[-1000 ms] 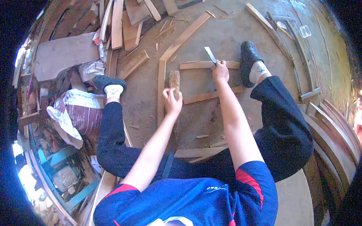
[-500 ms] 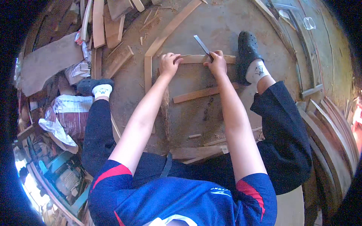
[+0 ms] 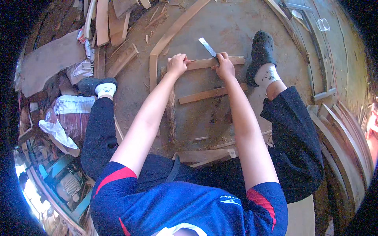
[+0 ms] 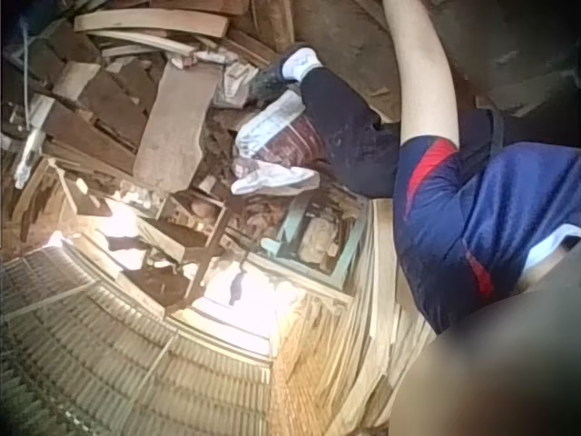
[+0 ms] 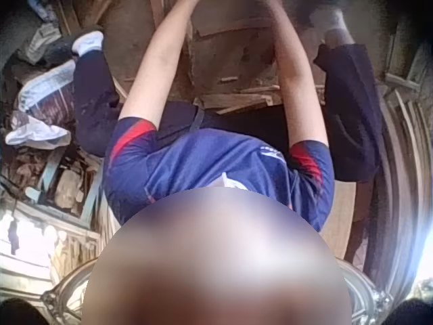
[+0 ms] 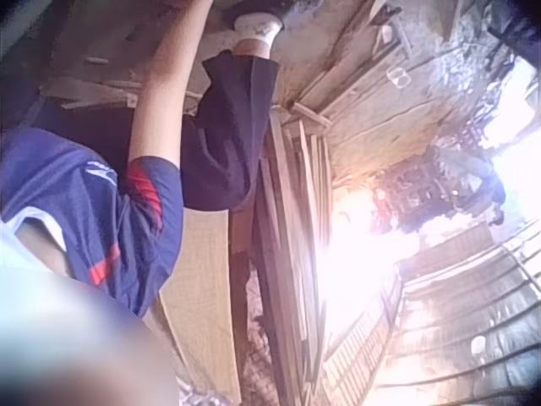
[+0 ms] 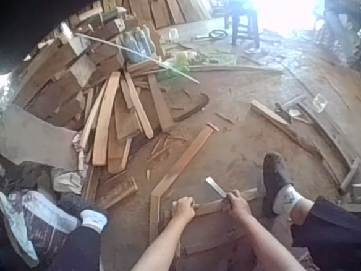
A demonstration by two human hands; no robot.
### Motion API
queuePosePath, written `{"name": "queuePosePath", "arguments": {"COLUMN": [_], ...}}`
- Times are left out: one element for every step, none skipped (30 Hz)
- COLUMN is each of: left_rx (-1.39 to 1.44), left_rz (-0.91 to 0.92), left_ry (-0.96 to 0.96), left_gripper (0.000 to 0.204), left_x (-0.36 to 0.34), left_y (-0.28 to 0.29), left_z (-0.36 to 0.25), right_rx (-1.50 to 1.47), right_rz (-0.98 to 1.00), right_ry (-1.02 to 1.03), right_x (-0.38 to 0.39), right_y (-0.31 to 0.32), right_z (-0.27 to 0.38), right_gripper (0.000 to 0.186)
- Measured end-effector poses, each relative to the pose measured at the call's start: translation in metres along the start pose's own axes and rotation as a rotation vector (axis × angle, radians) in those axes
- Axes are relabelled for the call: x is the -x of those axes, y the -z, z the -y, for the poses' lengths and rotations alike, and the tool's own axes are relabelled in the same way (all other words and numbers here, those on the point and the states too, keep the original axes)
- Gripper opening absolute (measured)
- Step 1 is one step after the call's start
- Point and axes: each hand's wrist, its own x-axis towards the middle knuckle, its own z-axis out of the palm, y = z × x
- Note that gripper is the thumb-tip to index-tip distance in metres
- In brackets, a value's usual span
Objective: Using a chisel and a wooden mallet to carve and shape pieces of wood while sitting in a workshop.
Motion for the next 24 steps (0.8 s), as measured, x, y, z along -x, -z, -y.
{"name": "queuePosePath", "arguments": {"left_rx": [0.002,0.000,0.005,0.008,0.003,-0.003,-0.010,-0.021,-0.034,-0.050,-0.055,-0.063,-0.063,-0.061,-0.051,-0.042,0.004,0.051,0.094,0.128,0.157,0.193,0.233,0.277], "left_rz": [0.023,0.003,0.005,0.028,0.011,0.014,0.036,0.004,-0.008,0.018,-0.035,-0.051,-0.028,-0.089,-0.112,-0.148,-0.174,-0.214,-0.176,-0.341,-0.425,-0.453,-0.512,-0.512], "left_ry": [0.010,0.012,0.015,0.033,0.020,0.023,0.039,0.015,0.004,0.011,-0.005,-0.001,0.009,0.015,0.024,0.044,0.079,0.124,0.198,0.230,0.290,0.384,0.313,0.292], "left_gripper": [0.019,0.019,0.019,0.019,0.020,0.020,0.021,0.021,0.021,0.021,0.020,0.020,0.019,0.019,0.020,0.020,0.022,0.024,0.025,0.028,0.030,0.032,0.032,0.032], "left_x": [0.000,-0.001,-0.001,-0.002,-0.003,-0.003,-0.003,-0.003,-0.003,-0.002,-0.001,0.000,0.001,0.002,0.003,0.003,0.003,0.003,0.001,-0.001,-0.006,-0.008,-0.010,-0.012], "left_y": [-0.001,-0.001,-0.001,-0.002,-0.002,-0.002,-0.003,-0.004,-0.005,-0.006,-0.007,-0.008,-0.009,-0.010,-0.011,-0.010,-0.009,-0.006,-0.002,0.003,0.012,0.021,0.032,0.044], "left_z": [0.000,0.000,0.000,-0.001,-0.001,-0.001,-0.001,0.000,0.000,0.001,0.001,0.002,0.002,0.003,0.002,0.003,0.003,0.004,0.005,0.007,0.013,0.020,0.030,0.041], "right_rx": [-0.003,0.001,0.012,0.001,-0.003,0.003,-0.015,-0.026,-0.031,-0.038,-0.038,-0.028,-0.041,-0.044,-0.046,-0.053,-0.058,-0.052,-0.056,-0.050,-0.034,-0.055,-0.065,-0.069], "right_rz": [-0.019,-0.015,-0.008,-0.013,-0.015,-0.002,-0.033,-0.049,-0.055,-0.069,-0.076,-0.066,-0.077,-0.071,-0.061,-0.068,-0.067,-0.052,-0.067,-0.068,-0.055,-0.073,-0.079,-0.069], "right_ry": [0.031,0.035,0.022,0.039,0.040,0.022,0.056,0.071,0.066,0.082,0.080,0.050,0.062,0.047,0.025,0.032,0.031,0.003,0.031,0.031,0.001,0.022,0.018,-0.001], "right_x": [0.000,0.000,0.000,0.000,-0.001,-0.001,0.000,0.000,0.001,0.001,0.001,0.001,0.001,0.001,0.000,-0.001,-0.001,-0.002,-0.002,-0.002,-0.002,-0.002,-0.002,-0.002], "right_y": [0.000,-0.001,-0.001,-0.001,-0.001,-0.002,-0.002,-0.002,-0.003,-0.003,-0.003,-0.002,-0.002,-0.002,-0.002,-0.001,-0.001,-0.001,-0.001,-0.001,-0.001,-0.001,-0.001,-0.001], "right_z": [0.000,-0.001,-0.002,-0.002,-0.003,-0.004,-0.004,-0.005,-0.005,-0.005,-0.004,-0.004,-0.003,-0.002,-0.002,-0.001,0.000,0.000,0.001,0.001,0.001,0.001,0.001,0.002], "right_gripper": [0.051,0.051,0.051,0.052,0.052,0.053,0.052,0.051,0.050,0.050,0.050,0.050,0.050,0.050,0.051,0.051,0.052,0.052,0.052,0.052,0.052,0.051,0.050,0.050]}}
